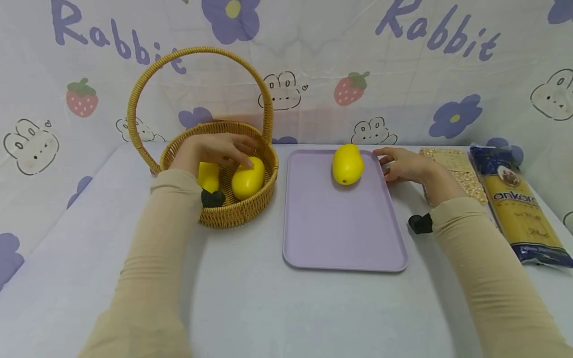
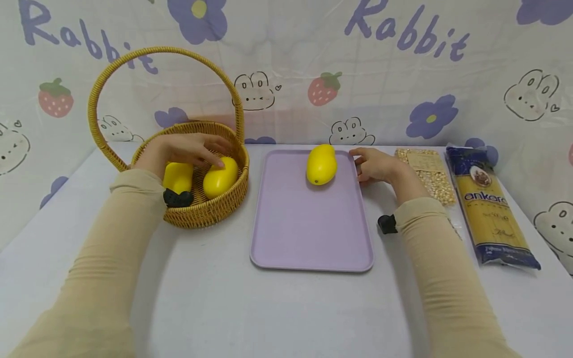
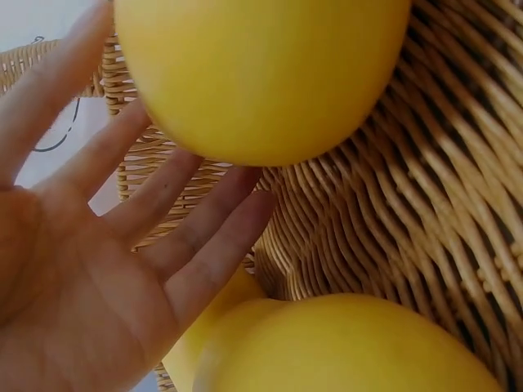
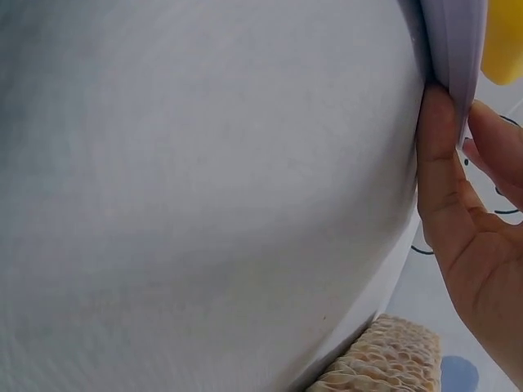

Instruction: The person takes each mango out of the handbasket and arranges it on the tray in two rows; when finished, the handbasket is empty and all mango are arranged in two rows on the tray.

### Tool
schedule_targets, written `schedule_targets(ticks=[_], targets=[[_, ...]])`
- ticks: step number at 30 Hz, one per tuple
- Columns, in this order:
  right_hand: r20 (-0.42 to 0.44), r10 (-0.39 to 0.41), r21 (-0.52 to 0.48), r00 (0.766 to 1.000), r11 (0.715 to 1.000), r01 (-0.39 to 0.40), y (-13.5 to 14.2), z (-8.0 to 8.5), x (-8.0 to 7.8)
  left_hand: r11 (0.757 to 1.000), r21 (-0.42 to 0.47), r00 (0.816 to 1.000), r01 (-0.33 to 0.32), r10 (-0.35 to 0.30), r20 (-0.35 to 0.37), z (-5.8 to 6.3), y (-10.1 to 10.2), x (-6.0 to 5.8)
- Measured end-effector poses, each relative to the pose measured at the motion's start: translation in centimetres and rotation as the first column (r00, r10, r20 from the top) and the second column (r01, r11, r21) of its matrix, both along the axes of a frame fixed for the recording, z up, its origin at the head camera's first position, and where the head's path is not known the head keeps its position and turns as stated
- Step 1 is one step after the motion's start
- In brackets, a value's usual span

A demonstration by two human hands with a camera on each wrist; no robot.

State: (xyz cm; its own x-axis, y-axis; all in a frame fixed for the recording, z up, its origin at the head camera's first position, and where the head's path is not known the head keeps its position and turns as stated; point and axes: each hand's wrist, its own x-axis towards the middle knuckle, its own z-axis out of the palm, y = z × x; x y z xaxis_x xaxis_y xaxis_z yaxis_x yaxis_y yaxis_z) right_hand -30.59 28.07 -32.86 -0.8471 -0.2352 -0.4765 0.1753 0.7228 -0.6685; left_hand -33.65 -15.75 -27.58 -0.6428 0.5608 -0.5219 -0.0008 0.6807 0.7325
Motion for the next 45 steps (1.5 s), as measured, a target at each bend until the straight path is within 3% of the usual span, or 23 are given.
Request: schedule_targets(ticks=[10,15,29,37,45], targets=[[-0.02,0.01,-0.022,1.0,1.0,-0.011,0.0,0.2,0.3,0.999,-0.031,0.999,-0.033,0.034,0.042,-0.4,0.6,0.2],[-0.011,0.007,-0.024,1.0,1.0,-0.007,0.0,0.2,0.3,0.998,-0.055,0.996,-0.016,0.021,0.085,-0.6,0.6,0.3],[-0.015,0.008,-0.023,1.0,1.0,-0.009,0.1,0.2,0.3,0.995,-0.08,0.978,-0.056,0.071,0.197,-0.5,0.9,0.5],[-0.017,0.011,-0.022,1.0,1.0,-0.011,0.1,0.1,0.3,0.995,-0.105,0.988,-0.001,0.018,0.153,0.0,0.9,0.7],[-0.018,0.012,-0.026,1.0,1.0,-0.013,0.1,0.2,0.4,0.994,-0.107,1.0,0.013,-0.01,0.029,0.9,0.9,0.9]])
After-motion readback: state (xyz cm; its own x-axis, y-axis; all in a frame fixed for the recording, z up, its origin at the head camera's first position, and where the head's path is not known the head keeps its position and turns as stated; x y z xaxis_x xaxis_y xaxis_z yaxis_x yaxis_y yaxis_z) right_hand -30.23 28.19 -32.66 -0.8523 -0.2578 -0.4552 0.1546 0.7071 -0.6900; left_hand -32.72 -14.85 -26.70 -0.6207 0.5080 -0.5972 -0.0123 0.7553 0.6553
